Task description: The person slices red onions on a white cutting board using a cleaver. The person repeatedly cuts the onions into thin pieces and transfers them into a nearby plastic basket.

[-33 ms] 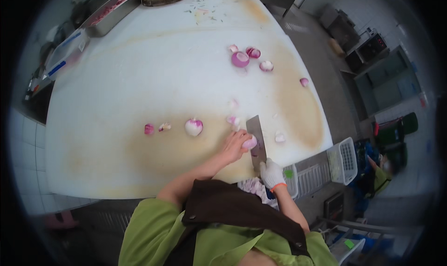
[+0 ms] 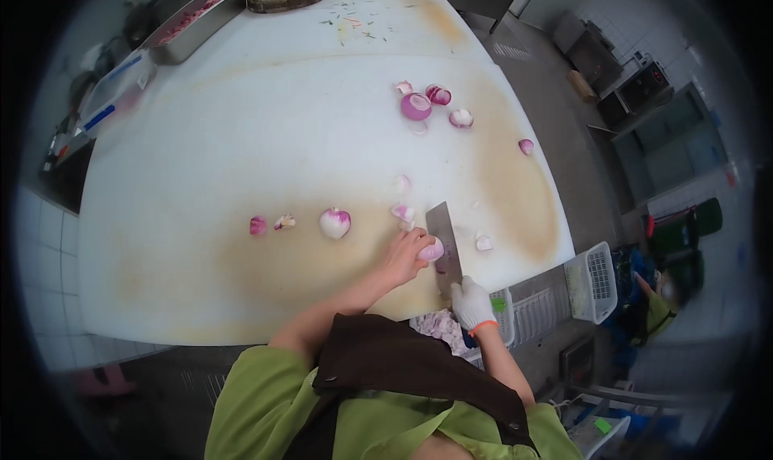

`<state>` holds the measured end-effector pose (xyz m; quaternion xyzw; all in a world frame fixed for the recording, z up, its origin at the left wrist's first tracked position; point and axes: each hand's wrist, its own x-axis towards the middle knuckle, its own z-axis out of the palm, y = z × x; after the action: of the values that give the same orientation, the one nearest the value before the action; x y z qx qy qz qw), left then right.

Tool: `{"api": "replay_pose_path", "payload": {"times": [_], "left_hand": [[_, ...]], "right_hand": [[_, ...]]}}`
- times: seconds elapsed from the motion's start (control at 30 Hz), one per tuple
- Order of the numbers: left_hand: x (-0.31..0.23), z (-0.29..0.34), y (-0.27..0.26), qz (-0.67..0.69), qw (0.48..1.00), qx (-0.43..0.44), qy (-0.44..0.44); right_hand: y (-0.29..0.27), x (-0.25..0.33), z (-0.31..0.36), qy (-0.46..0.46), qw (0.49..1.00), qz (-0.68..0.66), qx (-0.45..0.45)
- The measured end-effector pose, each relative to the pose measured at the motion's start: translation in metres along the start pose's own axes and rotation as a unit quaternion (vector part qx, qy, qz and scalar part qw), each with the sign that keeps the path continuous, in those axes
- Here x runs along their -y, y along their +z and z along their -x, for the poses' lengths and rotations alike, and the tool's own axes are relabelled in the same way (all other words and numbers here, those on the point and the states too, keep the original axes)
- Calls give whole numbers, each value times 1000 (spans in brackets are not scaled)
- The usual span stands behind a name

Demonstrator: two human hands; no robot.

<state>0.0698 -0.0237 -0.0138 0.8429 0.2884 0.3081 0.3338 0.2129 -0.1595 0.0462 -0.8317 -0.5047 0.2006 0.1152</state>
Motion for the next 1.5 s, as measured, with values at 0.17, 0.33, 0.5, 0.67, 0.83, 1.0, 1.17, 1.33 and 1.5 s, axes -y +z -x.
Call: {"api": "replay_pose_path", "payload": {"times": [0.17,0.33,0.5,0.67,0.83,1.0,1.17,1.33,1.5], "left_hand": [[-2,7,3,10,1000,-1,-16],[2,7,4,14,1000,-7,-14],[-2,13,6,18,1000,-1,-18],[6,14,9,30,999,-15,-30],[8,12,8,26,999,-26,-9],[10,20,16,35,998,-59,-6],[13,22,14,12,997,-74,0],[7,22,13,50,995,-84,-12],[12,25,16,44,995,-92,-13]], "right_hand": [[10,0,3,25,999,-25,3],[-17,19,3,32,999,-14,6],[17,2,-2,-6,999,41,18],[-16,28,3,32,999,-5,11],[-4,21,-6,-10,999,45,18],[-8,29,1,19,999,33,0],[-13,34,-1,10,997,63,35],[6,27,-8,-17,994,102,39],[-21,45,-3,-2,998,62,29]]}}
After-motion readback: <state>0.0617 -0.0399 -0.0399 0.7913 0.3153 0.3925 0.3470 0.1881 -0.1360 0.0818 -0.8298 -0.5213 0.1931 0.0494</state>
